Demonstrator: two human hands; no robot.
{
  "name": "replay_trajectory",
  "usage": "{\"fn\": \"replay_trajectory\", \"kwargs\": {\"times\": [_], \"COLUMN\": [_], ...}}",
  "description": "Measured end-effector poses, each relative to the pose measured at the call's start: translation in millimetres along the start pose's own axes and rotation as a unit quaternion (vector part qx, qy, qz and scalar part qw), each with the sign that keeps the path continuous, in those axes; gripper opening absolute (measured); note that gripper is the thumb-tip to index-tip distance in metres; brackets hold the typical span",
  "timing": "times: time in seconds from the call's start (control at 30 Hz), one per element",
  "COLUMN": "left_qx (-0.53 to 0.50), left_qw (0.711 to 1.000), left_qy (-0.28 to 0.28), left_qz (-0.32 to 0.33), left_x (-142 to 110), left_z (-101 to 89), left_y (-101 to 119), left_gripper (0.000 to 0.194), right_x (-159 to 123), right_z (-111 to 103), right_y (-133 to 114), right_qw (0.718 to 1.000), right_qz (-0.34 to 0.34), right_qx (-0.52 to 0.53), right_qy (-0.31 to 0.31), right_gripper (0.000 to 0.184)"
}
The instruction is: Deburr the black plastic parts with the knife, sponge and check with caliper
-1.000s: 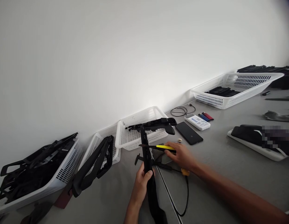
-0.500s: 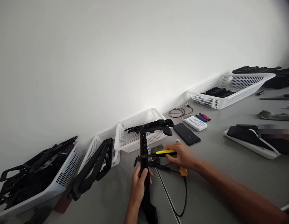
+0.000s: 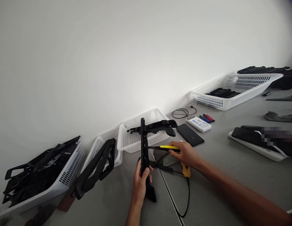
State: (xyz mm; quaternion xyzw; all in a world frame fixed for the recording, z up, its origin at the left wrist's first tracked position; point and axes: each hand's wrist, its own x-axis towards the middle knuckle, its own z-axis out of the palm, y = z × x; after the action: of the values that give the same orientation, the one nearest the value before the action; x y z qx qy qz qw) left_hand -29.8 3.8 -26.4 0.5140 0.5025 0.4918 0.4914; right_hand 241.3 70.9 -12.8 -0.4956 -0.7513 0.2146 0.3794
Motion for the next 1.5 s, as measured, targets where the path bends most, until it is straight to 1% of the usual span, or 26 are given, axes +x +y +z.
{"fn": "replay_trajectory", "kwargs": {"times": [0.07, 0.17, 0.23, 0.33, 0.37, 0.4, 0.5, 0.53, 0.6, 0.63, 0.67, 0.7, 0.77, 0.8, 0.83, 0.9, 0.93, 0.97, 1.07, 1.1, 1.13, 1.23, 1.3, 1.4, 1.5], "left_qx": [0.001, -0.004, -0.005, -0.003, -0.003, -0.004, -0.008, -0.010, -0.016, -0.019, -0.022, -0.024, -0.028, -0.031, -0.034, -0.041, -0.044, -0.048, -0.064, -0.072, -0.080, -0.095, -0.087, -0.075, -0.094], "left_qw": [1.000, 1.000, 1.000, 1.000, 1.000, 1.000, 1.000, 1.000, 1.000, 1.000, 0.999, 0.999, 0.999, 0.999, 0.999, 0.998, 0.998, 0.998, 0.997, 0.997, 0.996, 0.995, 0.996, 0.997, 0.995], "left_qy": [0.006, 0.004, 0.000, 0.001, 0.002, 0.004, 0.013, 0.017, 0.021, 0.023, 0.024, 0.025, 0.028, 0.031, 0.034, 0.042, 0.045, 0.048, 0.046, 0.040, 0.032, -0.001, -0.004, 0.014, 0.023], "left_qz": [-0.002, -0.011, -0.013, -0.011, -0.012, -0.014, -0.017, -0.014, -0.007, -0.005, -0.004, -0.005, -0.009, -0.010, -0.011, -0.012, -0.012, -0.013, -0.012, -0.010, -0.005, 0.008, 0.004, -0.001, 0.006], "left_x": [0.0, -0.2, -0.3, -0.5, -0.6, -0.7, -0.6, -0.3, 0.6, 1.0, 1.4, 1.7, 1.9, 1.8, 1.6, 1.0, 0.6, 0.1, -1.5, -2.0, -2.5, -3.7, -4.4, -5.3, -5.8], "left_z": [-1.1, -1.6, -0.8, 0.8, 1.1, 1.2, 0.9, 0.9, 1.3, 1.7, 2.1, 2.5, 3.4, 3.8, 4.0, 4.2, 4.0, 3.6, 1.6, 0.9, 0.2, -0.1, 1.0, 2.9, 3.8], "left_y": [-0.8, -1.7, -1.5, -1.5, -1.8, -2.3, -4.0, -4.2, -3.8, -3.3, -2.5, -1.7, -0.1, 0.7, 1.3, 2.5, 3.0, 3.4, 4.6, 5.0, 5.3, 6.1, 6.5, 7.4, 9.4], "left_gripper": [0.053, 0.056, 0.056, 0.055, 0.055, 0.054, 0.050, 0.049, 0.049, 0.049, 0.050, 0.049, 0.047, 0.046, 0.045, 0.043, 0.042, 0.041, 0.041, 0.043, 0.047, 0.054, 0.055, 0.053, 0.052], "right_x": [-0.9, -2.0, -2.2, -2.6, -2.8, -3.1, -3.2, -2.9, -1.9, -1.4, -0.9, -0.5, 0.1, 0.3, 0.3, -0.3, -1.0, -1.7, -3.2, -3.1, -2.7, -0.6, -0.3, -1.7, -3.8], "right_z": [3.2, 6.7, 6.9, 5.7, 5.6, 5.7, 7.3, 7.7, 7.9, 7.5, 6.9, 6.2, 4.5, 3.6, 2.7, 1.1, 0.6, 0.5, 2.7, 3.9, 5.0, 5.3, 2.5, -3.5, -6.5], "right_y": [-0.4, -1.2, -1.8, -3.1, -3.7, -4.2, -4.6, -4.2, -2.7, -1.9, -1.2, -0.6, -0.1, -0.3, -0.7, -2.4, -3.6, -4.8, -7.0, -6.6, -5.7, -1.6, -0.3, -3.0, -8.6], "right_qw": [1.000, 0.998, 0.998, 0.999, 0.999, 0.999, 0.997, 0.997, 0.999, 1.000, 1.000, 1.000, 0.998, 0.998, 0.998, 1.000, 1.000, 0.999, 0.996, 0.995, 0.996, 0.999, 0.999, 0.998, 0.995], "right_qz": [-0.017, -0.051, -0.043, -0.004, -0.001, -0.005, -0.022, -0.018, 0.002, 0.007, 0.006, -0.001, -0.016, -0.017, -0.011, 0.003, -0.001, -0.012, -0.057, -0.061, -0.057, -0.028, -0.025, -0.045, -0.056], "right_qx": [0.012, 0.040, 0.035, 0.019, 0.025, 0.034, 0.054, 0.048, 0.028, 0.022, 0.023, 0.028, 0.040, 0.041, 0.036, 0.024, 0.026, 0.032, 0.046, 0.042, 0.035, 0.018, 0.020, 0.040, 0.057], "right_qy": [0.004, -0.021, -0.019, 0.029, 0.036, 0.026, -0.044, -0.051, -0.018, 0.005, 0.016, 0.008, -0.040, -0.054, -0.052, -0.011, 0.005, 0.007, -0.054, -0.062, -0.055, -0.001, 0.012, -0.017, -0.052], "right_gripper": [0.026, 0.024, 0.024, 0.030, 0.030, 0.029, 0.022, 0.022, 0.024, 0.027, 0.028, 0.027, 0.024, 0.023, 0.024, 0.029, 0.031, 0.031, 0.023, 0.022, 0.022, 0.026, 0.028, 0.024, 0.020]}}
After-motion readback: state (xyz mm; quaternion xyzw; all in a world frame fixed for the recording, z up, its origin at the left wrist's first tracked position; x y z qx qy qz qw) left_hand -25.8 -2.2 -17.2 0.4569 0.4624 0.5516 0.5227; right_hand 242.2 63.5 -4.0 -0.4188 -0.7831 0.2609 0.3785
